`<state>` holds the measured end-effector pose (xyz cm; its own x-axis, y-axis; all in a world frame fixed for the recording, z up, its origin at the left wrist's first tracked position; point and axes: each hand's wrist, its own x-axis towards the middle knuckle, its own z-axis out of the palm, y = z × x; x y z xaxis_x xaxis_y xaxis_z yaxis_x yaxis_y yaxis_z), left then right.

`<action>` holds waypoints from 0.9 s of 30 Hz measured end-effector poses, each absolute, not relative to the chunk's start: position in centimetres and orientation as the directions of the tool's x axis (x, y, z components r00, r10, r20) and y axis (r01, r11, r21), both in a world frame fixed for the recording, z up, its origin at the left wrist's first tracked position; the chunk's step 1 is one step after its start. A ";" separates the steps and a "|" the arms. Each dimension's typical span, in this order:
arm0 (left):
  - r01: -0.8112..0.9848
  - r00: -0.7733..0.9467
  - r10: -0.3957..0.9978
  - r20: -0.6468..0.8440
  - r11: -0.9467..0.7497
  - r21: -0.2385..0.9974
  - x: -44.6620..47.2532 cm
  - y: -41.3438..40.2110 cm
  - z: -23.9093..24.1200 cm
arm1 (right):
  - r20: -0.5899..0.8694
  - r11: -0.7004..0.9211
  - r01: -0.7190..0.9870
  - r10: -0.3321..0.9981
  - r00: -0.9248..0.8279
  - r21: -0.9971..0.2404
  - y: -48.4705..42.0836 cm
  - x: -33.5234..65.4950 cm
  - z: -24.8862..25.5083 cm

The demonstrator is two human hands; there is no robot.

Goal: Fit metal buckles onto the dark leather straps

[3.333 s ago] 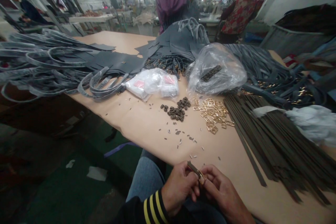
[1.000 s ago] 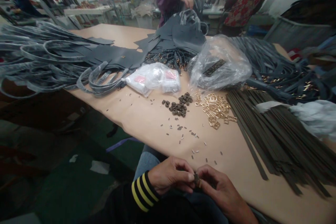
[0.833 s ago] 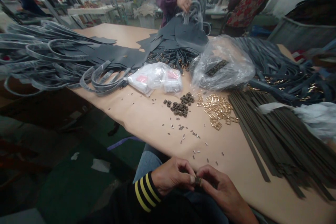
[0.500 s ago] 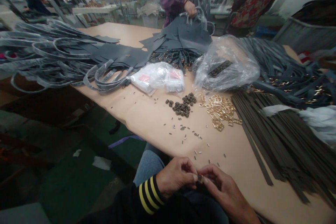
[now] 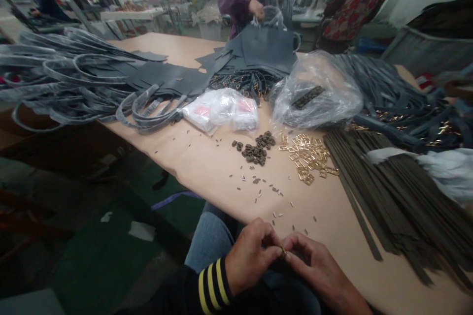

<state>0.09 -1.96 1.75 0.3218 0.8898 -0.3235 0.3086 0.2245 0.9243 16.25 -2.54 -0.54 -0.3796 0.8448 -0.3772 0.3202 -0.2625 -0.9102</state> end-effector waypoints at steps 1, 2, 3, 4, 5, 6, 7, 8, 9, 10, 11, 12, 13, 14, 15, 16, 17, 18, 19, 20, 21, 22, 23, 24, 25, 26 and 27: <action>0.303 0.320 0.892 -0.318 0.222 0.927 0.1 -2.0 1.7 | -0.372 -0.250 0.337 0.851 -0.371 -0.908 -2.5 16.1 -0.4; 0.287 0.327 0.890 -0.317 0.226 0.931 0.1 -2.0 1.7 | -0.362 -0.236 0.345 0.856 -0.369 -0.909 -2.4 16.0 -0.2; 0.263 0.343 0.883 -0.320 0.237 0.935 0.0 -1.9 1.7 | -0.347 -0.221 0.341 0.861 -0.373 -0.914 -2.4 15.9 0.1; 0.232 0.372 0.868 -0.330 0.257 0.938 -0.1 -1.8 1.7 | -0.330 -0.205 0.331 0.863 -0.383 -0.921 -2.3 15.8 0.4; 0.190 0.418 0.840 -0.346 0.292 0.937 -0.3 -1.7 1.6 | -0.312 -0.189 0.320 0.865 -0.393 -0.928 -2.3 15.7 0.7; 0.138 0.469 0.805 -0.364 0.341 0.930 -0.5 -1.5 1.6 | -0.298 -0.177 0.312 0.867 -0.400 -0.934 -2.2 15.6 0.9; 0.074 0.519 0.765 -0.380 0.403 0.912 -0.7 -1.3 1.5 | -0.291 -0.167 0.315 0.868 -0.402 -0.934 -2.2 15.6 1.1; 0.001 0.560 0.730 -0.391 0.472 0.882 -0.8 -1.1 1.3 | -0.292 -0.161 0.330 0.869 -0.399 -0.930 -2.2 15.6 1.3; -0.069 0.590 0.702 -0.399 0.536 0.842 -0.9 -1.0 1.1 | -0.295 -0.155 0.349 0.870 -0.395 -0.924 -2.2 15.6 1.4; -0.130 0.605 0.684 -0.408 0.590 0.797 -1.0 -0.9 0.9 | -0.296 -0.149 0.363 0.870 -0.393 -0.920 -2.2 15.5 1.4; -0.176 0.606 0.673 -0.424 0.634 0.753 -1.0 -0.9 0.8 | -0.298 -0.146 0.372 0.870 -0.393 -0.917 -2.2 15.5 1.5; -0.209 0.601 0.664 -0.446 0.669 0.713 -1.0 -0.8 0.6 | -0.301 -0.146 0.375 0.867 -0.398 -0.915 -2.2 15.4 1.5; -0.231 0.593 0.654 -0.470 0.697 0.679 -1.0 -0.9 0.4 | -0.302 -0.145 0.372 0.863 -0.406 -0.917 -2.2 15.4 1.6; -0.248 0.580 0.648 -0.493 0.717 0.651 -0.9 -0.9 0.3 | -0.298 -0.142 0.365 0.859 -0.416 -0.920 -2.2 15.3 1.7; -0.265 0.570 0.645 -0.509 0.731 0.629 -0.8 -1.0 0.2 | -0.293 -0.137 0.360 0.857 -0.424 -0.923 -2.2 15.3 1.8; -0.283 0.566 0.644 -0.515 0.738 0.613 -0.8 -1.0 0.2 | -0.291 -0.133 0.361 0.855 -0.429 -0.923 -2.3 15.2 1.9; -0.298 0.568 0.644 -0.511 0.741 0.602 -0.7 -1.1 0.2 | -0.288 -0.127 0.364 0.854 -0.433 -0.923 -2.3 15.2 2.0; -0.312 0.578 0.643 -0.503 0.743 0.591 -0.7 -1.1 0.2 | -0.286 -0.121 0.368 0.854 -0.434 -0.922 -2.3 15.2 2.1; -0.322 0.594 0.635 -0.494 0.750 0.578 -0.7 -1.1 0.3 | -0.286 -0.119 0.373 0.854 -0.434 -0.920 -2.3 15.1 2.2; -0.327 0.612 0.624 -0.487 0.760 0.562 -0.7 -1.2 0.3 | -0.290 -0.121 0.377 0.854 -0.433 -0.918 -2.3 15.1 2.3; -0.331 0.628 0.611 -0.482 0.770 0.545 -0.7 -1.1 0.3 | -0.296 -0.125 0.381 0.852 -0.432 -0.916 -2.3 15.0 2.4; -0.338 0.639 0.602 -0.479 0.779 0.528 -0.7 -1.1 0.3 | -0.301 -0.129 0.384 0.850 -0.431 -0.914 -2.3 15.0 2.4; -0.348 0.644 0.599 -0.476 0.783 0.515 -0.7 -1.1 0.3 | -0.306 -0.133 0.385 0.848 -0.433 -0.913 -2.3 14.9 2.5; -0.362 0.642 0.604 -0.473 0.782 0.507 -0.7 -1.1 0.2 | -0.311 -0.138 0.383 0.843 -0.438 -0.914 -2.3 14.9 2.5; -0.376 0.636 0.612 -0.470 0.778 0.503 -0.7 -1.1 0.2 | -0.316 -0.145 0.377 0.837 -0.447 -0.915 -2.3 14.8 2.5; -0.390 0.628 0.624 -0.465 0.769 0.506 -0.8 -1.1 0.1 | -0.321 -0.149 0.373 0.830 -0.456 -0.916 -2.3 14.8 2.4; -0.400 0.625 0.633 -0.457 0.762 0.509 -0.9 -1.0 0.1 | -0.327 -0.152 0.375 0.825 -0.462 -0.914 -2.3 14.8 2.4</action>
<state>-0.86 -1.02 0.14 0.6249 0.6330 -0.4570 -0.3997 0.7622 0.5092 14.78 -2.33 2.42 -0.4615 0.8249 -0.3265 0.3753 -0.1520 -0.9144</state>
